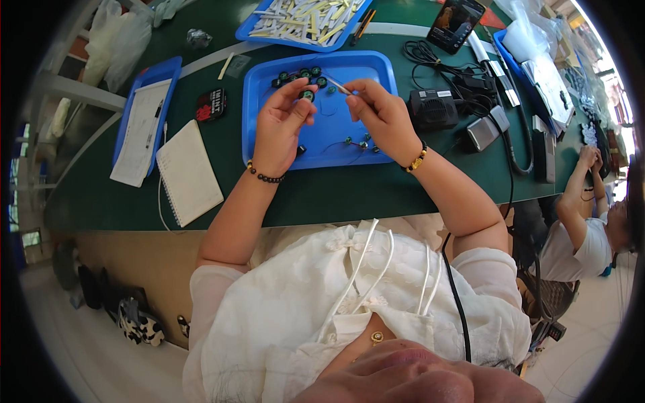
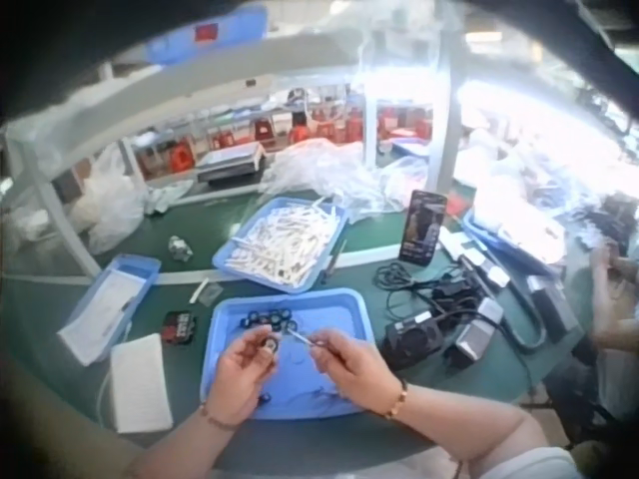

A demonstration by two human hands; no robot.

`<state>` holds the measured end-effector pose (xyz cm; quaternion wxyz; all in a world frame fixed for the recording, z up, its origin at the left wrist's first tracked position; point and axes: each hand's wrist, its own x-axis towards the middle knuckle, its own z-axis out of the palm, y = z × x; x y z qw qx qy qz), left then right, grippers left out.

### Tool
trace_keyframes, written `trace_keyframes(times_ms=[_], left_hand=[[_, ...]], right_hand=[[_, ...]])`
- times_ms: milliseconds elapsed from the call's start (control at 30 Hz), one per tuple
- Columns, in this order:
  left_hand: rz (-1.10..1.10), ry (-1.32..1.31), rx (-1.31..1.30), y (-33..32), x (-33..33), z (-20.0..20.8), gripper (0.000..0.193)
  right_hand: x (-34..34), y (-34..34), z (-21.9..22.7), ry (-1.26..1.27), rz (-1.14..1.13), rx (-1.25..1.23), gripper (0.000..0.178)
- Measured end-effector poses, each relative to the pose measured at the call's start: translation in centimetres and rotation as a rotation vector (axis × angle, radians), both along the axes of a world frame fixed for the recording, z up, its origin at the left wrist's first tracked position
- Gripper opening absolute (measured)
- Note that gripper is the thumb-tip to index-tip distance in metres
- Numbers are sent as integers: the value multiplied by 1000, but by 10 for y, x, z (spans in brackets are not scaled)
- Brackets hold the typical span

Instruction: The person assembles small electronic components by placing them into round plastic housings and tucking their wires into place using a pointed metal tool.

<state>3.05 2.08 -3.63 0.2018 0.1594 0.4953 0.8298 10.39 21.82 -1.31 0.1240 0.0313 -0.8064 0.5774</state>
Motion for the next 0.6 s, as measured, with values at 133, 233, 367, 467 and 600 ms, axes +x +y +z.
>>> trace_keyframes(times_ms=[133,233,367,467,600], left_hand=[[-2,-8,33,1,-3,-2,24],[-63,-63,164,0,-6,-6,27],[-53,-3,167,9,-4,0,30],[-31,80,72,8,-4,2,32],[32,129,1,0,0,-4,30]], right_hand=[[3,-7,-2,7,43,61,17],[2,-7,-5,21,37,38,14],[4,-3,-6,82,-26,153,13],[5,-5,-4,100,-64,253,12],[3,-4,-6,172,-77,337,14]])
